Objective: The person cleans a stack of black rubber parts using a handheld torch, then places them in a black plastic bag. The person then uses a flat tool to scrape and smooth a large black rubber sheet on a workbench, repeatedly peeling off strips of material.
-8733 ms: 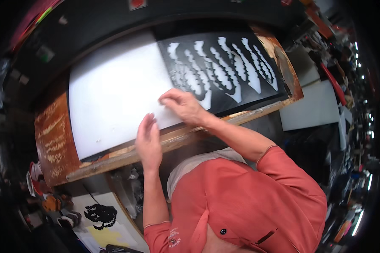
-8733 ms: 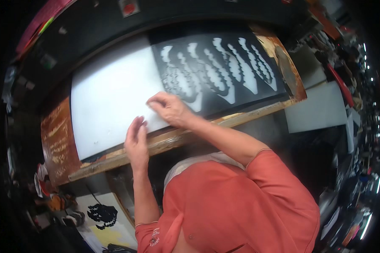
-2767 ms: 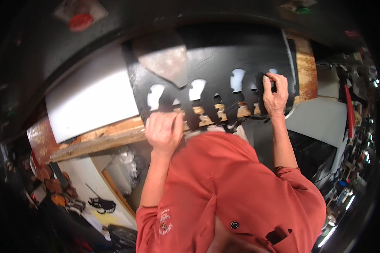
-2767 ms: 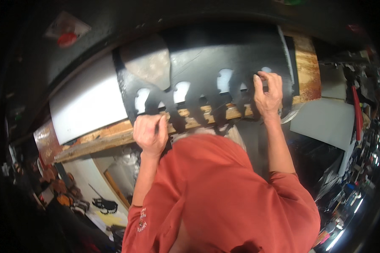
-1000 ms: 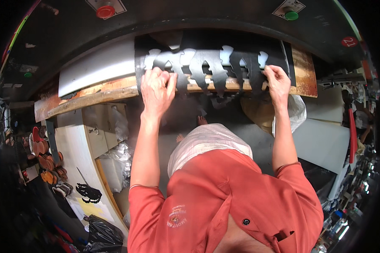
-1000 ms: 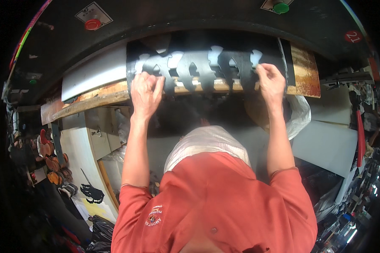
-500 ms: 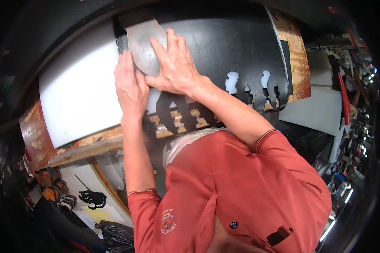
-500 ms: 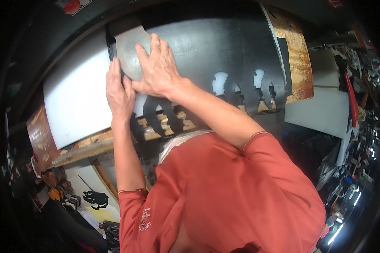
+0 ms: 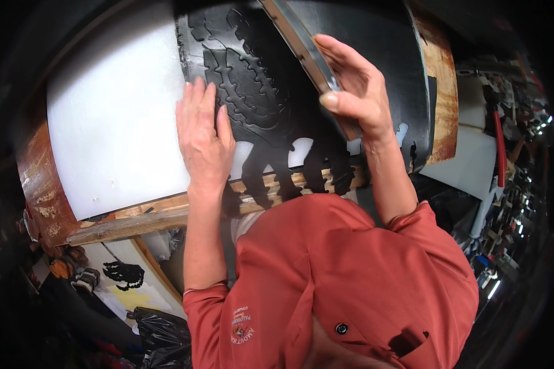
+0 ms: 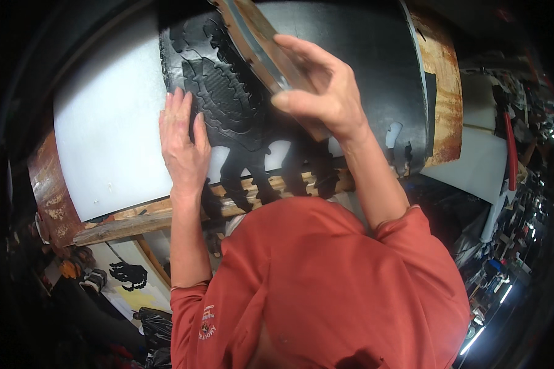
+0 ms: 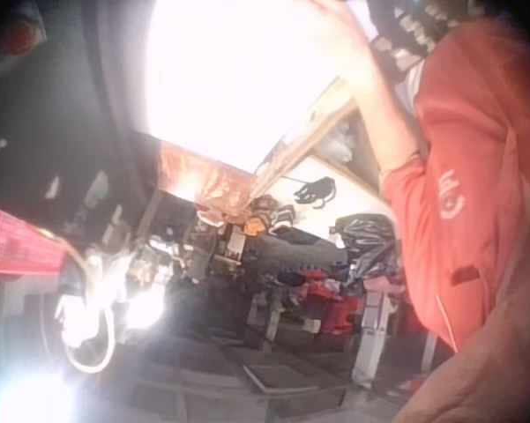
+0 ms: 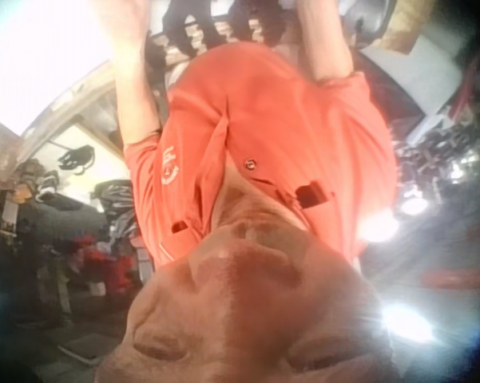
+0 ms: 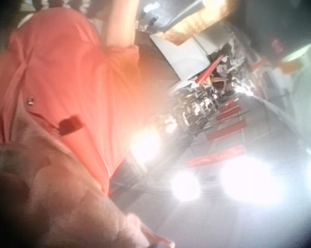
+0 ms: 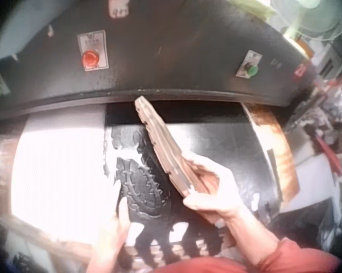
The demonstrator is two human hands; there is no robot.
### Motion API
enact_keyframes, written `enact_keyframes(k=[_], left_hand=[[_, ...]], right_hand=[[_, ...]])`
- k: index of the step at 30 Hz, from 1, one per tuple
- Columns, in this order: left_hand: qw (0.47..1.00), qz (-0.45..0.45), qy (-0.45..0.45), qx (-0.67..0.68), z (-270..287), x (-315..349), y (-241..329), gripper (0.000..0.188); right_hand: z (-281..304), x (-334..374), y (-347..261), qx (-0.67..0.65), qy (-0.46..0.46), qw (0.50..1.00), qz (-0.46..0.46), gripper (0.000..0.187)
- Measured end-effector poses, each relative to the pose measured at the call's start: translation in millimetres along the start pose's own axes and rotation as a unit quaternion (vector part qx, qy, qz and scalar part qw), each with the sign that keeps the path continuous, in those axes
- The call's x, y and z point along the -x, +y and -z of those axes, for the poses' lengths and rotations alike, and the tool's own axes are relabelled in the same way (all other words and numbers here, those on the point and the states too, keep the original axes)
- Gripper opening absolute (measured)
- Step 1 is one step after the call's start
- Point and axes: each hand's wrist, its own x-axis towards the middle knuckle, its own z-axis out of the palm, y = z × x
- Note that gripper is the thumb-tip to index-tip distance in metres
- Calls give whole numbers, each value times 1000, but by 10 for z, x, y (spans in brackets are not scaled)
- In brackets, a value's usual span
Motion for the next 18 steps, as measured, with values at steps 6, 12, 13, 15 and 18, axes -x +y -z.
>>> enact_keyframes(k=[6,12,13,15,18], left_hand=[[1000,6,1,7,8,26,-35,44],[1000,1,6,4,-21,23,-12,43],[1000,-2,8,5,-29,25,-7,42],[1000,-8,14,3,-36,27,-4,41],[1000,-5,7,-1,-33,43,-6,40]], right_hand=[[167,187,28,142,56,987,46,85],[182,270,337,547,82,824,120,83],[160,278,380,572,79,807,126,82],[115,282,431,571,89,808,114,81],[65,285,444,579,99,802,112,80]])
